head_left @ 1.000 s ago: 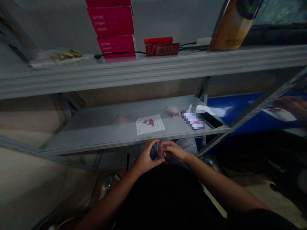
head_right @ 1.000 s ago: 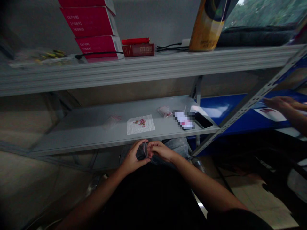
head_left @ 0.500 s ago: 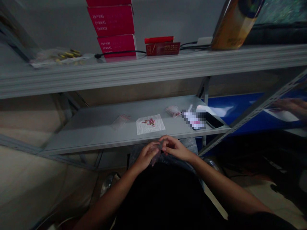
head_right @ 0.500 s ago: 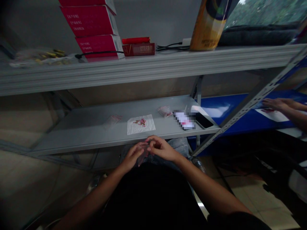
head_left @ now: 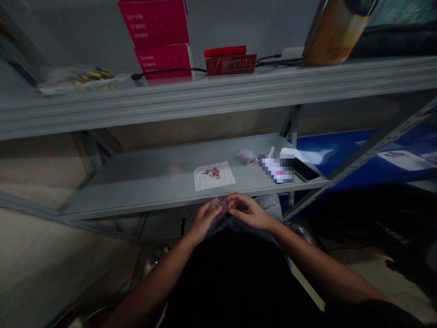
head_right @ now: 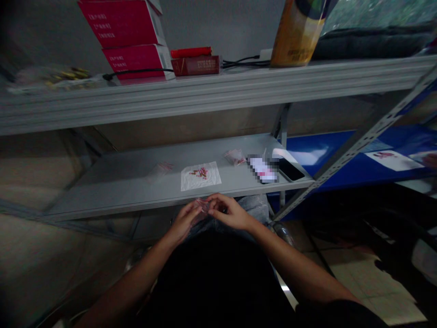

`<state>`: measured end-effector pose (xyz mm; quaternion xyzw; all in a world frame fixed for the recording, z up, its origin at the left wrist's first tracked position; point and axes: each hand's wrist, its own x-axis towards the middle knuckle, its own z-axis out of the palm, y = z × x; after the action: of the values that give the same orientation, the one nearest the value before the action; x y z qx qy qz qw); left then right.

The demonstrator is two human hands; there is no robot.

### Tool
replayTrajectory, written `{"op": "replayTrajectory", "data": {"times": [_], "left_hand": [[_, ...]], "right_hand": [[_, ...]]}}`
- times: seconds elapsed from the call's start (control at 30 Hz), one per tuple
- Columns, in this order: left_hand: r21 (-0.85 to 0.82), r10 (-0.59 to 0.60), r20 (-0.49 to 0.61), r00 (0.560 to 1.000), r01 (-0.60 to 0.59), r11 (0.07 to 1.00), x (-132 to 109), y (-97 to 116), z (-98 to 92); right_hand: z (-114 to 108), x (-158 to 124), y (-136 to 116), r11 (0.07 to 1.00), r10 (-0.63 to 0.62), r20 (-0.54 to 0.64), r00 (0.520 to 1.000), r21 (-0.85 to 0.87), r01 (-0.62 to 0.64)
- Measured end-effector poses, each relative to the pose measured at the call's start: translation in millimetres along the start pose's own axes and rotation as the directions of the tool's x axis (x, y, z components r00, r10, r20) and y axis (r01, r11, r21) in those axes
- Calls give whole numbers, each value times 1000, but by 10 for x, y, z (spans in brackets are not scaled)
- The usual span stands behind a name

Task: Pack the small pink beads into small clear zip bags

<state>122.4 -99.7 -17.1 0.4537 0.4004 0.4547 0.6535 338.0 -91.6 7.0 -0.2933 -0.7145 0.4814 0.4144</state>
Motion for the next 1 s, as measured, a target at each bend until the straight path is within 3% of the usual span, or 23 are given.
{"op": "replayTrajectory", "data": {"times": [0.13, 0.23, 0.33, 0.43, 0.53, 0.63, 0.77, 1.0], "left_hand": [[118, 79, -14, 997, -77, 990, 33, 176, -149], [305, 187, -36, 982, -168, 938, 185, 417, -354], [637, 327, 32, 945, -271, 721, 469, 690, -562], [876, 357, 138, 924, -282, 391, 783, 909, -693], [943, 279, 288, 916, -322, 85, 1009, 1058, -719], [931, 149, 364, 919, -352, -99, 1125, 1170, -678], [887, 44, 403, 914, -378, -265, 1197, 1275, -610], [809, -61, 396, 916, -380, -449, 1258, 1362, -505]], "right_hand": [[-121, 88, 5, 997, -52, -44, 998, -65, 49], [-286, 311, 39, 980, -80, -106, 991, -190, 59], [-442, 678, 122, 923, -154, -118, 981, -371, 100], [-515, 1096, 265, 799, -223, 30, 974, -566, 200], [-494, 1427, 428, 694, -189, 199, 961, -665, 275], [-437, 1584, 556, 612, -109, 250, 962, -746, 264], [-394, 1591, 671, 544, -42, 266, 963, -802, 245], [-391, 1556, 786, 502, 39, 276, 960, -836, 220]]}}
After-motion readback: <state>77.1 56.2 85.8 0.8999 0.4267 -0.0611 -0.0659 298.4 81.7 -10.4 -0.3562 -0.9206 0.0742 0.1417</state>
